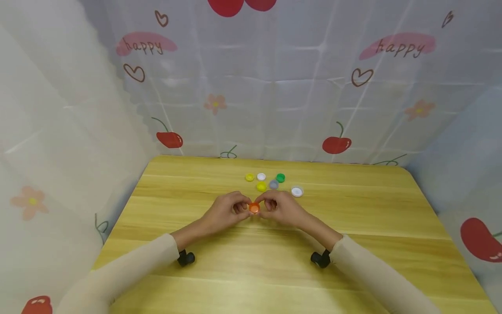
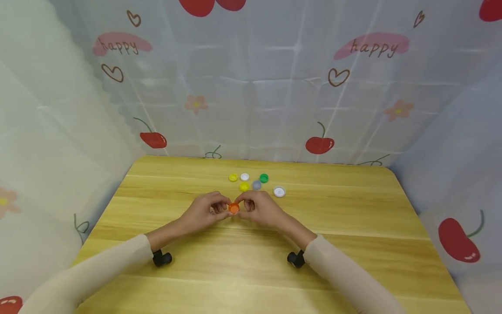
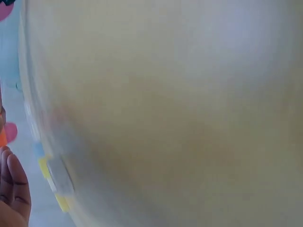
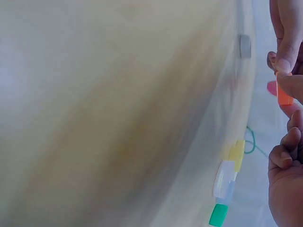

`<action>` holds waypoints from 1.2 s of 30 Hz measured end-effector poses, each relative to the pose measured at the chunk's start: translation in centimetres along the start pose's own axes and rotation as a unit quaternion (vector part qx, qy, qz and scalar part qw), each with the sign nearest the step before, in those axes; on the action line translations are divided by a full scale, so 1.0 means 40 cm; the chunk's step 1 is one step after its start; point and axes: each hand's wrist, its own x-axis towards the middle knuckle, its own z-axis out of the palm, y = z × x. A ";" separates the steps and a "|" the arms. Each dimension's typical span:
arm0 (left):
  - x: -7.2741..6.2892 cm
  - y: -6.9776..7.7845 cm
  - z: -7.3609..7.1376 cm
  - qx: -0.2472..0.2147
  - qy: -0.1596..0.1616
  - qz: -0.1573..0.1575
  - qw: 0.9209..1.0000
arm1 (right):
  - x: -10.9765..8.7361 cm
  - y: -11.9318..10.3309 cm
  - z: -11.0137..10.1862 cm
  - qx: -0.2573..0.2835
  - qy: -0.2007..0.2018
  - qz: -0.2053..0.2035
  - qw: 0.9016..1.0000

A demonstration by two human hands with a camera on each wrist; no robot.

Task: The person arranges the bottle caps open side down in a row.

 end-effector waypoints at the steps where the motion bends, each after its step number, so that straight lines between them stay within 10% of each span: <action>1: -0.010 0.007 0.005 -0.005 0.002 0.004 1.000 | -0.013 -0.004 0.002 0.006 0.001 -0.004 1.000; 10: -0.052 0.068 0.032 -0.042 0.018 0.035 0.998 | -0.104 -0.022 -0.009 0.042 0.021 -0.044 0.998; 15: -0.048 0.082 0.033 -0.116 -0.016 -0.024 0.993 | -0.126 -0.022 -0.014 0.038 0.028 -0.057 0.997; 28: -0.039 0.063 0.024 -0.355 -0.139 -0.203 0.902 | -0.150 -0.030 -0.004 0.016 0.059 -0.127 0.990; 36: -0.030 0.068 0.014 -0.331 -0.157 -0.185 0.912 | -0.153 -0.037 -0.004 0.005 0.069 -0.135 0.988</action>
